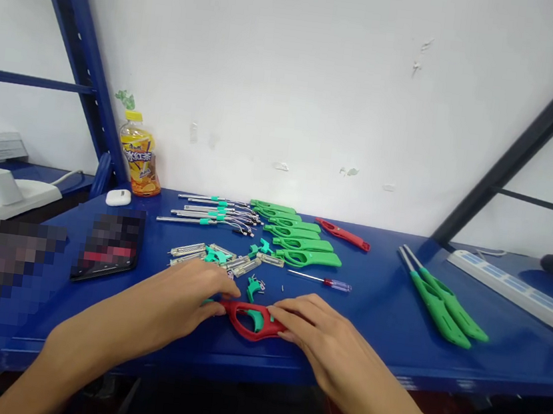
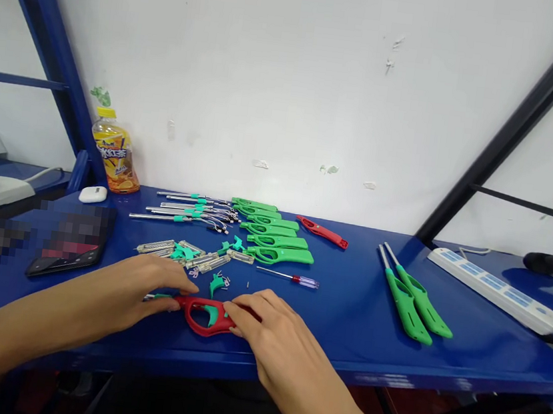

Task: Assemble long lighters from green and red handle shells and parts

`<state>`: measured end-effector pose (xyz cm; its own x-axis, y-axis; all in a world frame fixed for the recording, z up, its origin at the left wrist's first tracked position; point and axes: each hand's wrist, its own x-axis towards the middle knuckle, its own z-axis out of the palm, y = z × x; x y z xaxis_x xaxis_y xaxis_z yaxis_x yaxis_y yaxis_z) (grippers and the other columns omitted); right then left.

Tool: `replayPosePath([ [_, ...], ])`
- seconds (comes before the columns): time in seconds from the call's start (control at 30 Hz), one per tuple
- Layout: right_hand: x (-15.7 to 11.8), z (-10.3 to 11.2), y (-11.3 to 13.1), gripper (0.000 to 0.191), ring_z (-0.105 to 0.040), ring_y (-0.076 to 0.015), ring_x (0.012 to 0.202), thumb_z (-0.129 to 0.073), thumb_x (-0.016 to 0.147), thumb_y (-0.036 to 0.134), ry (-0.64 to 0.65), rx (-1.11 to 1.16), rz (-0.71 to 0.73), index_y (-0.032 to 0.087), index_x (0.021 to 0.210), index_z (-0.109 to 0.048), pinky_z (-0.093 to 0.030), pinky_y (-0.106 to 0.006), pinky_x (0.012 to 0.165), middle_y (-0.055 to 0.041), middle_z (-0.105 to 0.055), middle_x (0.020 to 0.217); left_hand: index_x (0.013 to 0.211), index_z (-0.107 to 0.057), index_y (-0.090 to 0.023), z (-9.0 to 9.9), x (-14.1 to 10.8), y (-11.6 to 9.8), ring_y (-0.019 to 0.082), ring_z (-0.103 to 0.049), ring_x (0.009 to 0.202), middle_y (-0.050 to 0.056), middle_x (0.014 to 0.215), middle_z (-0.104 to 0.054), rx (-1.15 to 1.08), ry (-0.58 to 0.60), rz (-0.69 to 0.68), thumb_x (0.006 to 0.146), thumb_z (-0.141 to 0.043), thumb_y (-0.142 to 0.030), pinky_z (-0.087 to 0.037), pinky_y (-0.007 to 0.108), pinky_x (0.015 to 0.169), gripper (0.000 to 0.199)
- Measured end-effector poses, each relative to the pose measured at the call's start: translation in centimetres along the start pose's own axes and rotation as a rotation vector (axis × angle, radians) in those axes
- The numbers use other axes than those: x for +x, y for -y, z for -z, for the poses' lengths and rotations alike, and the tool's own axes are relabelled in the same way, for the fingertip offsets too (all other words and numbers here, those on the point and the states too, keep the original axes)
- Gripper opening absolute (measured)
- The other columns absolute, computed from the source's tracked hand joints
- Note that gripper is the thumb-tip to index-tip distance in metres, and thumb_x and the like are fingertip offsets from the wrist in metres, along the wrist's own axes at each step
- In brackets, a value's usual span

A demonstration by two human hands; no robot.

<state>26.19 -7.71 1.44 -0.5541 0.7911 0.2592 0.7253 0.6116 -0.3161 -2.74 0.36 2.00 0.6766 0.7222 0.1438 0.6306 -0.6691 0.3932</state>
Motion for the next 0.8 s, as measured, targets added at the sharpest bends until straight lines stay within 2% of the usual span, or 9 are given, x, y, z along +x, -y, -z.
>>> replayPosePath([
  [0.1,0.0,0.2,0.1,0.036,-0.063,-0.0251,0.122,-0.049,0.113,0.011,-0.001,0.004,0.000,0.022,0.144,-0.064,-0.057,-0.045,0.107,-0.0074,-0.069,0.138,0.116,-0.079,-0.035,0.2,0.1,-0.5,0.021,-0.072,0.107,-0.002,0.114,-0.080,-0.007,0.035,-0.017,0.102,-0.070,-0.025,-0.051,0.031,0.092,0.019],
  [0.4,-0.1,0.5,0.2,0.037,-0.063,-0.0229,0.122,-0.048,0.114,0.010,0.026,0.053,0.001,0.021,0.145,-0.065,-0.057,-0.040,0.106,-0.0062,-0.069,0.139,0.116,-0.076,-0.037,0.5,0.0,-1.2,0.020,-0.069,0.110,-0.005,0.117,-0.077,-0.052,0.054,0.006,0.105,-0.063,-0.023,-0.048,0.031,0.093,0.022],
  [0.8,0.3,0.5,0.5,0.037,-0.064,-0.0255,0.122,-0.047,0.114,0.011,0.037,0.034,-0.005,0.019,0.144,-0.067,-0.058,-0.044,0.107,-0.0069,-0.071,0.139,0.111,-0.074,-0.036,0.6,-0.2,-1.2,0.019,-0.068,0.106,-0.006,0.113,-0.077,-0.040,0.067,0.011,0.106,-0.059,-0.019,-0.046,0.031,0.091,0.023],
])
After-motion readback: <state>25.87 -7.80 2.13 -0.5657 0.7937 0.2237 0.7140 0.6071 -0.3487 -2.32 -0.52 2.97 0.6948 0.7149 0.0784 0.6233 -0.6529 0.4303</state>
